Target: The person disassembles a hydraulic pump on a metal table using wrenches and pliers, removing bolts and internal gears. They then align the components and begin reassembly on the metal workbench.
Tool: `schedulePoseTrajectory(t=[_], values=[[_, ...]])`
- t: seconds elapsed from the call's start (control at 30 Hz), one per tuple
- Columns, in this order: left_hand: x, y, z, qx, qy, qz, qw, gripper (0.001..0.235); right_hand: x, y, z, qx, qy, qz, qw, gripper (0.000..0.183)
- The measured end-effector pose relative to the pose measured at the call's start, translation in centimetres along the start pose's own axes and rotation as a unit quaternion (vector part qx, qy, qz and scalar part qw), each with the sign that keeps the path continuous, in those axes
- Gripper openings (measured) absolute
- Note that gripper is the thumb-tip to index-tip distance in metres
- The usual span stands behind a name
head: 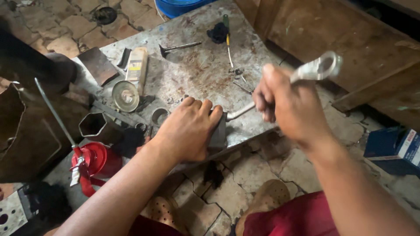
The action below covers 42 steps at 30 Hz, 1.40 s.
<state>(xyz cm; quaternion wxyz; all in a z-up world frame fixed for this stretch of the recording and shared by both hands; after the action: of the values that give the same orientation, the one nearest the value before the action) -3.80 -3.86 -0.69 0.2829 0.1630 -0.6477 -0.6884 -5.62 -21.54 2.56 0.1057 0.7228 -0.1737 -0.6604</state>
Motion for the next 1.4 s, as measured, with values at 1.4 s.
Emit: schedulePoseTrajectory(t=[1.4], values=[[0.1,0.6,0.3,0.059,-0.045,0.036,0.997,0.083,5.5,-2.3,0.0,-0.042,0.002,-0.056,0.998,0.052]])
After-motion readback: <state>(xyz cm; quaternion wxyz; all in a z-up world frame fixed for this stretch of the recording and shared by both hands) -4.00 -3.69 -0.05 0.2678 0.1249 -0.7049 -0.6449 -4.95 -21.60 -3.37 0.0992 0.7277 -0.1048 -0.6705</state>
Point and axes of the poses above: each hand's wrist, its own z-axis away from the middle knuckle, its own y-axis out of the back of the hand, x = y × z, the point moved 5 cm from there along -z, towards the middle knuckle, and after that the axes turned 14 degrees about z, right-handed, at the moved point
